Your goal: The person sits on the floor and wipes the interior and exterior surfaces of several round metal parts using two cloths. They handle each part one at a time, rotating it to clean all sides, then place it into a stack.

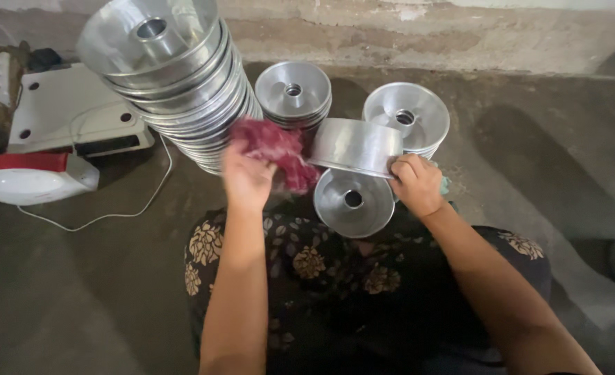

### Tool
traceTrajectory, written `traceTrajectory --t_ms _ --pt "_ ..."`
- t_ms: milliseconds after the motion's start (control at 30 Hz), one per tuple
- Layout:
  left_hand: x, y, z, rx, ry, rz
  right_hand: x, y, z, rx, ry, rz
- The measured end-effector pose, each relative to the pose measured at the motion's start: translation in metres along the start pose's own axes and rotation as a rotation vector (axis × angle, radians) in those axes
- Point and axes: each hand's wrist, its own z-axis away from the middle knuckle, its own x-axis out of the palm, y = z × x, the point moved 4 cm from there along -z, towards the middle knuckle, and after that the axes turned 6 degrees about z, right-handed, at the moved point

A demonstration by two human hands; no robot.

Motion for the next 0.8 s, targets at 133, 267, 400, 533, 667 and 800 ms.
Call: traceTrajectory --t_ms 133,267,400,533,667,800 --pt "0.026 0.006 0.03 0.032 0.156 0.408 0.0 0.003 -0.007 0.069 -0.015 0.003" --pt "0.047 0.013 0.029 0.05 -0.003 0.608 -0.004 0.004 -0.013 0.158 0.017 -0.024" --pt "0.044 0.019 0.019 0.02 -0.273 0.438 -0.016 0.001 -0.027 0.282 0.041 0.034" --pt "0.035 0.012 0.014 0.01 -0.248 0.383 -0.045 0.006 -0.07 0.458 0.096 -0.057" --pt "0.029 -0.014 0.016 -0.271 0.058 0.191 -0.064 0.013 -0.137 0.603 -0.012 -0.327" --pt "0.04 -0.03 0.02 -0.252 -0.219 0.146 -0.036 -0.012 -0.18 0.626 -0.333 -0.268"
